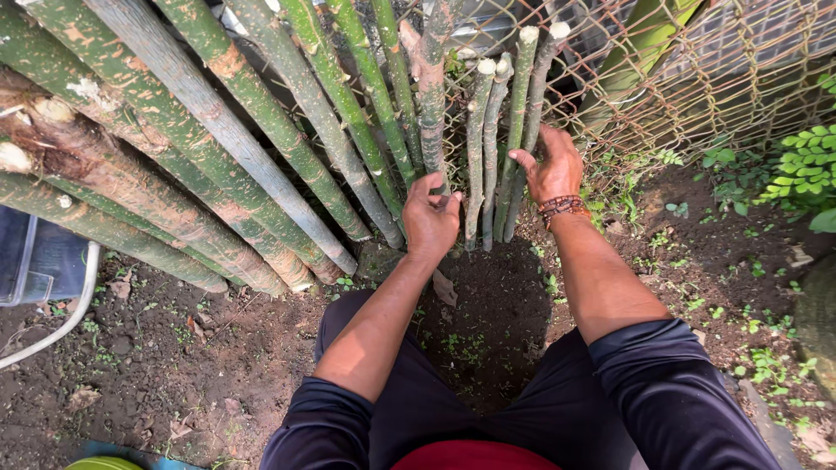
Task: The person repeatedly picks up cut bamboo poles from a concrete floor and carries them to a wire fence, where they are stacked vertically. The person handles the poles by hand, moving them in small batches.
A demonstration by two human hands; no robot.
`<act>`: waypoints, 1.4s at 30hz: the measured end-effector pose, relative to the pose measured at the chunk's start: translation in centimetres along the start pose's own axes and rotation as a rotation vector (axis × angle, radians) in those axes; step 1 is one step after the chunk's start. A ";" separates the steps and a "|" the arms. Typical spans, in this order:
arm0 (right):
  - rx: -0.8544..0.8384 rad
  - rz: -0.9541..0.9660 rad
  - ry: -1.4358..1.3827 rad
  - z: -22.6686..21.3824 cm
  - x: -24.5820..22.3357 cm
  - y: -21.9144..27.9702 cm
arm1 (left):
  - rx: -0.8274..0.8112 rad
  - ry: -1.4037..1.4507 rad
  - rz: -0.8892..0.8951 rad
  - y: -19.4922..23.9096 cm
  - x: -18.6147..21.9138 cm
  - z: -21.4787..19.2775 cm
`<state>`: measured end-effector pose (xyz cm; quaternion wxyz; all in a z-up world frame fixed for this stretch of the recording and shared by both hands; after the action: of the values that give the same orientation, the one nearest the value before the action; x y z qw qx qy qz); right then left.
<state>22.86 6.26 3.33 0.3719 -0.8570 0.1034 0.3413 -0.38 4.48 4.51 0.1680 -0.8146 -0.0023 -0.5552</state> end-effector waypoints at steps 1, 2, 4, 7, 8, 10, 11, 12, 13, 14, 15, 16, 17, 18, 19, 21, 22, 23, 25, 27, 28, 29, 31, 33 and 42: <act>0.042 -0.069 0.048 -0.2 -0.3 0.0 | 0.025 -0.015 -0.003 -0.2 -0.4 -0.8; 0.083 -0.139 0.095 -0.3 -0.8 -0.2 | 0.053 0.007 -0.025 -0.5 -1.0 -1.7; 0.146 -0.179 0.198 -1.1 -1.6 -0.2 | 0.104 0.050 -0.078 -0.6 -2.4 -3.2; 0.175 -0.073 0.220 -1.7 -3.2 -0.8 | 0.214 0.015 -0.068 -0.6 -4.6 -4.9; 0.150 -0.014 0.136 -1.5 -3.9 -1.0 | 0.228 0.039 -0.060 -0.6 -5.2 -5.2; 0.029 0.016 -0.019 -0.4 -5.7 -0.6 | 0.256 0.086 -0.044 -0.4 -6.2 -5.5; -0.068 -0.011 -0.090 0.6 -6.8 -0.1 | 0.244 0.065 -0.070 -0.3 -6.7 -5.5; -0.165 -0.038 -0.161 1.6 -7.8 0.6 | 0.232 0.045 -0.095 -0.1 -7.0 -5.4; -0.214 -0.014 -0.223 2.4 -8.6 1.4 | 0.220 0.022 -0.120 0.4 -7.2 -5.3; -0.262 0.009 -0.286 3.1 -9.3 2.2 | 0.190 0.031 -0.142 1.0 -7.2 -5.1; -0.306 0.029 -0.355 4.0 -10.1 2.7 | 0.165 0.039 -0.157 1.1 -7.2 -5.1; -0.295 0.032 -0.358 4.6 -10.6 3.0 | 0.140 0.047 -0.172 1.3 -7.0 -5.2; -0.280 0.030 -0.364 5.2 -11.1 2.9 | 0.135 0.031 -0.162 1.0 -6.7 -5.4; -0.265 0.029 -0.370 5.7 -11.4 2.6 | 0.130 0.014 -0.153 0.9 -6.5 -5.7; -0.268 0.050 -0.372 5.9 -11.5 2.5 | 0.124 -0.001 -0.143 1.1 -6.3 -6.1; -0.275 0.092 -0.371 5.8 -11.1 2.0 | 0.111 -0.008 -0.155 1.4 -6.1 -6.8; -0.319 0.088 -0.370 5.7 -10.9 1.7 | 0.104 -0.010 -0.162 1.3 -6.1 -7.2; -0.366 0.086 -0.365 5.6 -10.6 1.5 | 0.115 -0.014 -0.169 1.3 -6.2 -7.4; -0.431 0.061 -0.330 5.4 -10.3 1.1 | 0.136 -0.017 -0.181 0.8 -6.4 -7.8; -0.471 0.018 -0.264 5.2 -10.0 1.2 | 0.140 -0.017 -0.161 0.2 -6.7 -7.7; -0.459 -0.021 -0.265 5.1 -9.9 1.3 | 0.140 -0.017 -0.154 0.0 -6.8 -7.5; -0.449 -0.059 -0.265 5.0 -9.9 1.6 | 0.137 -0.010 -0.156 0.1 -7.0 -7.3; -0.461 -0.081 -0.246 4.9 -9.7 2.1 | 0.136 -0.002 -0.161 0.4 -7.2 -6.9; -0.497 -0.051 -0.210 4.9 -9.5 2.1 | 0.100 -0.042 -0.152 0.6 -7.3 -6.6; -0.484 -0.082 -0.348 5.9 -9.5 2.5 | 0.039 -0.114 -0.183 0.6 -7.4 -6.5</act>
<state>11.70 7.95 5.38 0.1823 -0.8530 -0.0812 0.4823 -8.99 3.51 -0.25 0.1320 -0.8377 -0.0968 -0.5210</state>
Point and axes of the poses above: each hand's wrist, its own y-axis away from the middle knuckle, its own z-axis out of the palm, x = y × z, the point moved 2 cm from there along -y, towards the middle knuckle, and after that the axes turned 11 degrees about x, right-handed, at the moved point
